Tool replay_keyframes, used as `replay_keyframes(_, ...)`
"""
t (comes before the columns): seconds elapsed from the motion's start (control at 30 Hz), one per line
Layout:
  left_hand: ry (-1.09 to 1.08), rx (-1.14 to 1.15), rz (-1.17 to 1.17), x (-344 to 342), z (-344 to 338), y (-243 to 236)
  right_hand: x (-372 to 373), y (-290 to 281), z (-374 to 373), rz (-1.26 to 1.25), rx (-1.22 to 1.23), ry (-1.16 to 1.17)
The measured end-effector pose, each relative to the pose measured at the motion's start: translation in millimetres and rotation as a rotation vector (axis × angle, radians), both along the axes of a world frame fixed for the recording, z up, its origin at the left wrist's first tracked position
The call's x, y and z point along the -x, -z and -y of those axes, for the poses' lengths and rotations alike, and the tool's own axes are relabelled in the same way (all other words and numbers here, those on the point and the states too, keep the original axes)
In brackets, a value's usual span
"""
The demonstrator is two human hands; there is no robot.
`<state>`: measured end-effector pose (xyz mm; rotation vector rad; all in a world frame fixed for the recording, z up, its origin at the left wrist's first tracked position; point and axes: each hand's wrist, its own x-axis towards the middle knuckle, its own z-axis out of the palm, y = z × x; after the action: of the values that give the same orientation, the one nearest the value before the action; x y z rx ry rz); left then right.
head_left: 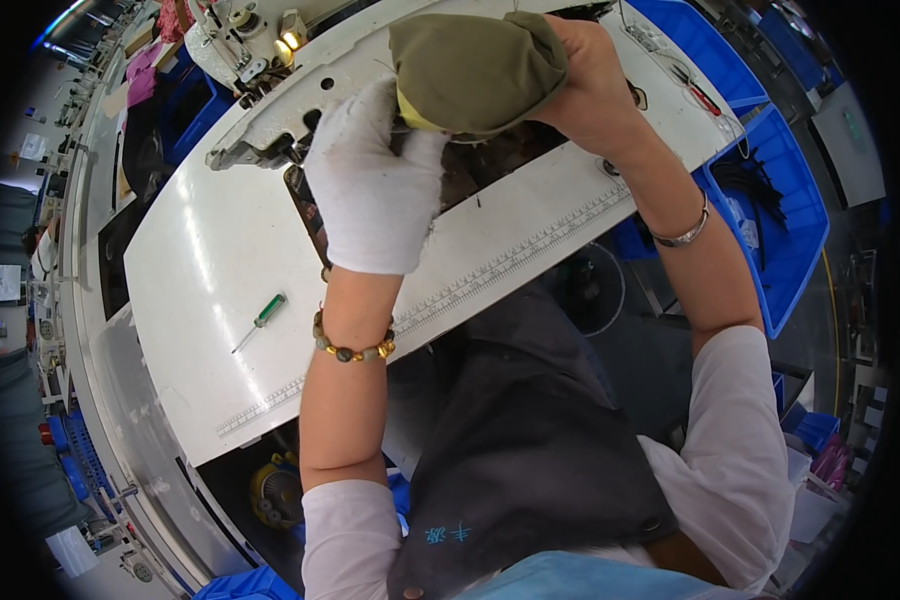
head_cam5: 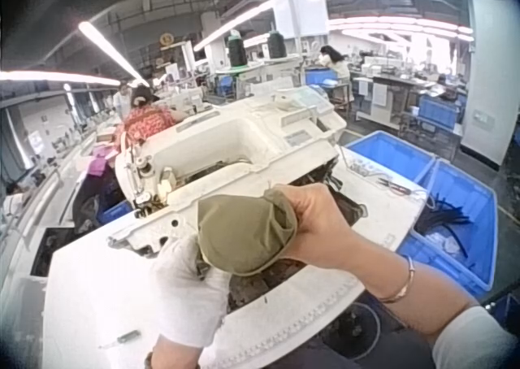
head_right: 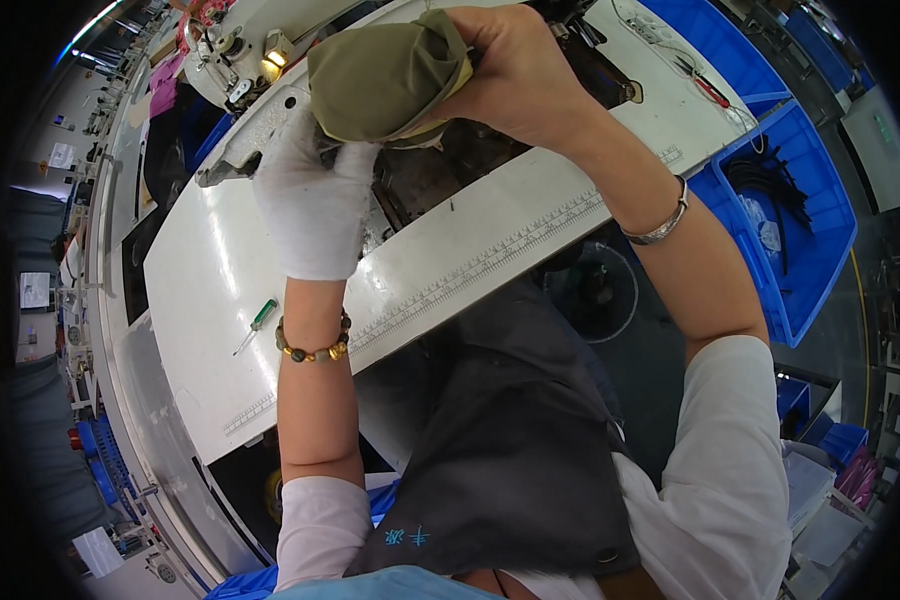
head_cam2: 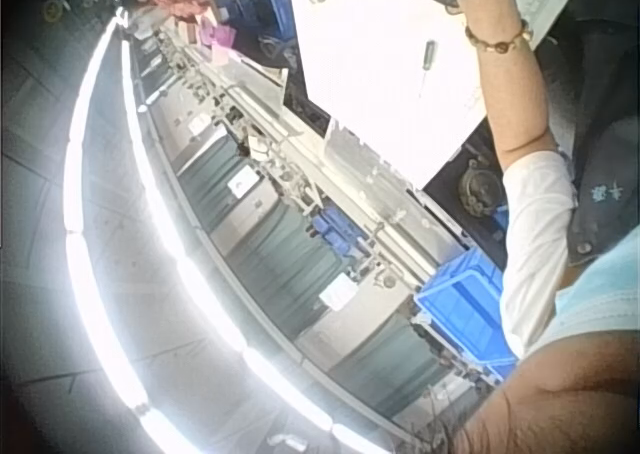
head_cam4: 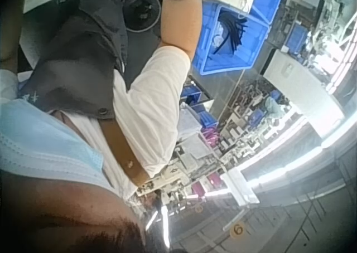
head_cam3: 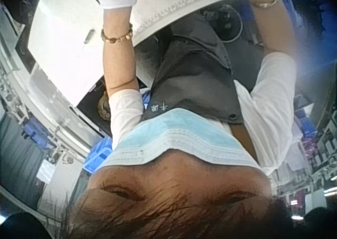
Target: Oiling and cleaning the internal components of an industrial sewing machine.
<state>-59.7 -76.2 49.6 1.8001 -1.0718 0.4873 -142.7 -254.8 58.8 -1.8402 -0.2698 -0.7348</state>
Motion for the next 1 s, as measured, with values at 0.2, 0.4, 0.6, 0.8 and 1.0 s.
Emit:
replay_keyframes(0.2,-0.010,-0.021,0.017,-0.4,-0.7,-0.1,0.6,-0.5,1.3,-0.004,0.051,0.021)
replay_keyframes(0.4,-0.009,0.000,0.011,-1.9,-0.3,2.0,0.7,4.5,0.3,-0.001,0.095,0.088)
replay_keyframes(0.6,0.003,0.012,-0.003,-3.3,0.0,3.9,1.2,4.7,0.8,-0.003,0.170,0.150)
replay_keyframes(0.8,0.009,-0.001,-0.059,-2.4,-0.4,4.3,2.2,6.0,-0.6,-0.026,0.155,0.156)
replay_keyframes(1.0,0.017,-0.003,-0.090,-3.0,-1.0,5.1,1.4,3.0,-6.2,-0.014,0.077,0.072)
